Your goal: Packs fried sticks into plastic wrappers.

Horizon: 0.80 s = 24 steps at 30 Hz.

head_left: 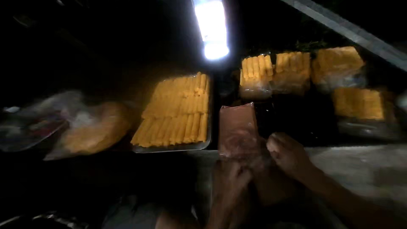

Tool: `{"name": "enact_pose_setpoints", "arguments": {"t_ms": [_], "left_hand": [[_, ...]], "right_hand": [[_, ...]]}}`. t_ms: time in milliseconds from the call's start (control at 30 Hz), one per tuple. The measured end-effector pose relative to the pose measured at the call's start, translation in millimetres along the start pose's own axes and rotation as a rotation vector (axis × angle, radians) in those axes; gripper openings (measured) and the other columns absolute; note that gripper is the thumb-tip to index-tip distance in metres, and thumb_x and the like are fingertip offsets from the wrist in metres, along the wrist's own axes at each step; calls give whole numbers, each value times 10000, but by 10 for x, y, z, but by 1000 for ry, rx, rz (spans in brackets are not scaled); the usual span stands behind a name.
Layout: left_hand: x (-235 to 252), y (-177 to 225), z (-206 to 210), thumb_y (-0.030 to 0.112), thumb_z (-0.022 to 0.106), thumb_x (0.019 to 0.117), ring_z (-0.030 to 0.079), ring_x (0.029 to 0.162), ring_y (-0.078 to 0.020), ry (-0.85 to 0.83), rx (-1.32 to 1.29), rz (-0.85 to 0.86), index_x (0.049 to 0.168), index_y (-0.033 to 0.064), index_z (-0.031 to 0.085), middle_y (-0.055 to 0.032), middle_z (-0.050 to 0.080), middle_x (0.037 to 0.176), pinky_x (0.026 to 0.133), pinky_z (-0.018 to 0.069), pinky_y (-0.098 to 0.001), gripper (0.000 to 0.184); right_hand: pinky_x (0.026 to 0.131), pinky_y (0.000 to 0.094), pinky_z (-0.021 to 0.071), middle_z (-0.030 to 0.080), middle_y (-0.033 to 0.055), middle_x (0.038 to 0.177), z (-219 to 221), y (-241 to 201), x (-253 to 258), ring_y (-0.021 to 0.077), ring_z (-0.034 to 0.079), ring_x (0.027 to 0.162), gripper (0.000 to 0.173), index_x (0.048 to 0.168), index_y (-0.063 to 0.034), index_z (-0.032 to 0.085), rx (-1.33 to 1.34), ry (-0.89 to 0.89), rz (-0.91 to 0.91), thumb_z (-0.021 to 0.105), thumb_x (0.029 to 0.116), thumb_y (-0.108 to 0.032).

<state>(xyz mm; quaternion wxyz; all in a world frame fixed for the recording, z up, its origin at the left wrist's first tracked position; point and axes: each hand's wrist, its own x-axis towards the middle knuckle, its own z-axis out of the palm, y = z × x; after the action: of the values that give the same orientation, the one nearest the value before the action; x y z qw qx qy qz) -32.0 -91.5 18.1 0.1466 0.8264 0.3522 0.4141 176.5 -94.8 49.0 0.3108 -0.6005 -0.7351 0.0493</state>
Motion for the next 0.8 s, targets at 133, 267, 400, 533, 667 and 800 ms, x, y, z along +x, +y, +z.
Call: {"name": "enact_pose_setpoints", "arguments": {"t_ms": [133,267,400,533,667,800], "left_hand": [[60,-177,102,26,687,870,670,959,-232,35,-23,-73,827,47,753,-174,679,1004,857,568,-316,81],[260,-331,175,-41,674,868,676,1104,-365,-51,101,-225,1034,12,784,-213,700,1178,960,556,-486,206],[398,-421,-5,-39,616,901,702,1096,-356,-12,173,-245,1155,-24,738,-215,709,1200,955,567,-483,282],[498,-287,-236,-25,560,939,702,1088,-230,161,67,-142,1122,-43,743,-200,716,1178,970,556,-319,259],[519,-265,-520,7,518,989,643,1123,-92,314,-17,-62,1175,-31,697,-144,674,1235,952,534,-217,261],[494,-265,-729,38,537,1000,625,1106,-55,412,-1,-23,1167,10,699,-92,655,1234,938,530,-208,234]], "right_hand": [[733,539,601,689,264,1036,28,48,129,421,712,915,125,971,61,698,-19,-33,41,644,859,48],[799,525,597,691,240,1057,182,262,286,392,707,938,219,990,48,687,58,-73,-31,710,916,-157],[910,577,545,724,217,1054,261,237,68,414,693,1021,429,941,-22,724,80,-104,-233,759,856,-442],[1111,590,406,663,102,1343,640,52,-307,326,579,1311,339,1215,-188,717,-34,-90,-500,624,969,-402],[1173,687,284,524,106,1533,841,33,-239,356,432,1460,402,1431,-218,590,-56,-164,-480,568,1031,-182],[1168,708,274,535,126,1517,898,11,-15,391,440,1445,469,1437,-196,589,-45,-109,-407,603,983,-82]]}}
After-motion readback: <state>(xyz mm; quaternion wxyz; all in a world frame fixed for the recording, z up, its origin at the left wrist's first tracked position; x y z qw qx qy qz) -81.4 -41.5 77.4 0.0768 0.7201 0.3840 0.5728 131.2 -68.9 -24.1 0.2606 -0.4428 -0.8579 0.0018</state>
